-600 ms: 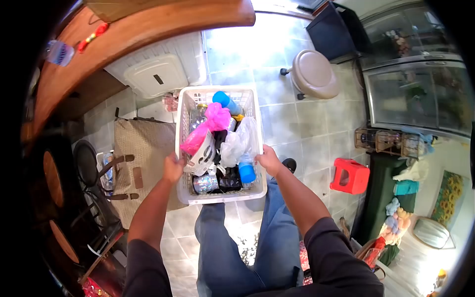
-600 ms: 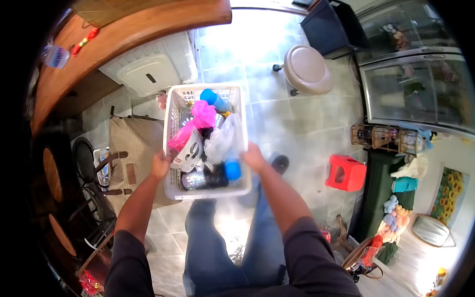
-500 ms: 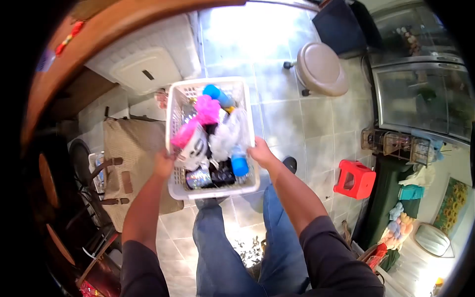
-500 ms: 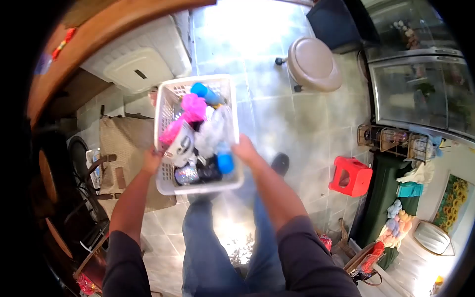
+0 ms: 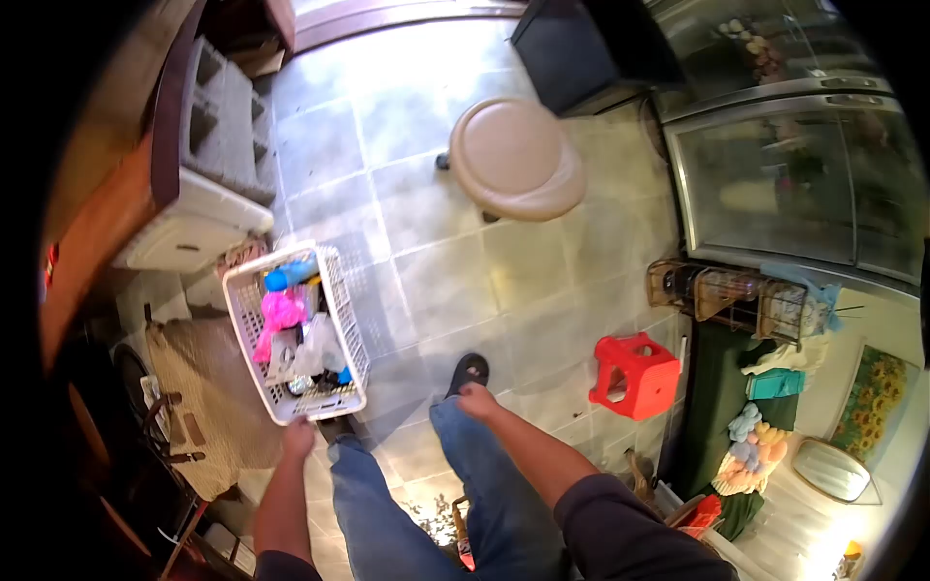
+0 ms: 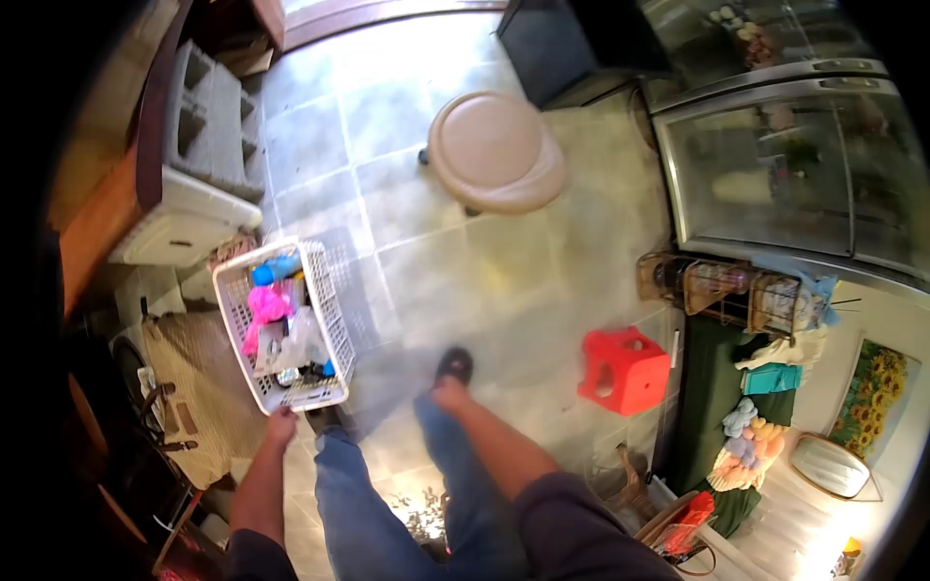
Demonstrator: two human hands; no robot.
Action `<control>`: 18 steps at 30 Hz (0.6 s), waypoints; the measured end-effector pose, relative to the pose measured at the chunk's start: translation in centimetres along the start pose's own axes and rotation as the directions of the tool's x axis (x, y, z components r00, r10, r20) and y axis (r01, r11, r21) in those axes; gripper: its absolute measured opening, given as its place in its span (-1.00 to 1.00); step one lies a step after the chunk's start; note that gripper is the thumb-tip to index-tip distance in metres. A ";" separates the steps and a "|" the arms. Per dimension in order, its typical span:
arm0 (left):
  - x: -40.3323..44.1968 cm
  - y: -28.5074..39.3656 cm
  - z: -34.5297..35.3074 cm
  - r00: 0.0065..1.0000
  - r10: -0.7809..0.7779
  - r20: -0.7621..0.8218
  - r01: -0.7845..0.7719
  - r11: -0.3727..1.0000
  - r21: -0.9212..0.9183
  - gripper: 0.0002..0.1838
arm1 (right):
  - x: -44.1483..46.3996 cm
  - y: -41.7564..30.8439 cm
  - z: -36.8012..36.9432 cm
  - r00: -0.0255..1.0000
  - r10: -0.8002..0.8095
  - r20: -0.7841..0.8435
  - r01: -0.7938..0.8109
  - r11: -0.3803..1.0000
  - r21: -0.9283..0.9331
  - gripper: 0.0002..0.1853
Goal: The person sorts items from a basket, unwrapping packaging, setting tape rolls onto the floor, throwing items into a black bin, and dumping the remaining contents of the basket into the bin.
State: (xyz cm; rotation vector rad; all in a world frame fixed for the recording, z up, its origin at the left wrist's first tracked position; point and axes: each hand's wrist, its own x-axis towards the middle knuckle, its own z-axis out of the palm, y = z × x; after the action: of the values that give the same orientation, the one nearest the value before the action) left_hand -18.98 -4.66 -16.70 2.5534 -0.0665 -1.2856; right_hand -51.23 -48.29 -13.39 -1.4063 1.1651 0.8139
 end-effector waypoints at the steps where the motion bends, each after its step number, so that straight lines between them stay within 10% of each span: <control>1: -3.8 7.0 -0.1 0.988 -0.032 0.150 0.018 0.995 0.094 -0.50 | -2.5 0.1 -3.9 0.991 0.134 -0.007 -0.134 0.988 -0.071 -0.63; 8: -11.1 36.5 6.8 0.901 0.306 0.309 -0.215 0.931 -0.296 -0.57 | 0.0 -2.0 -21.4 0.960 0.032 -0.278 -0.091 0.976 -0.200 -0.48; 10: -12.0 45.4 7.0 0.932 0.233 0.278 -0.041 0.829 -0.558 -0.60 | 3.3 -5.2 -25.0 0.950 -0.042 -0.311 -0.029 0.974 -0.223 -0.44; 14: -9.0 54.1 10.6 0.867 0.324 0.379 -0.098 0.857 -0.507 -0.61 | 14.3 -10.3 -30.8 0.919 -0.206 -0.335 0.166 0.975 -0.146 -0.39; 18: -6.6 57.9 13.4 0.874 0.255 0.413 -0.096 0.925 -0.368 -0.61 | 17.9 -26.5 -42.6 0.827 -0.446 -0.342 0.252 0.839 -0.482 -0.26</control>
State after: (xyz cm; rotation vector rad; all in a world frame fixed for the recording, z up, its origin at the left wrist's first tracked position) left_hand -28.74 -62.15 -3.52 1.8728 -0.1588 -1.6324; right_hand -26.31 -95.28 -14.35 -2.1860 1.0338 0.4925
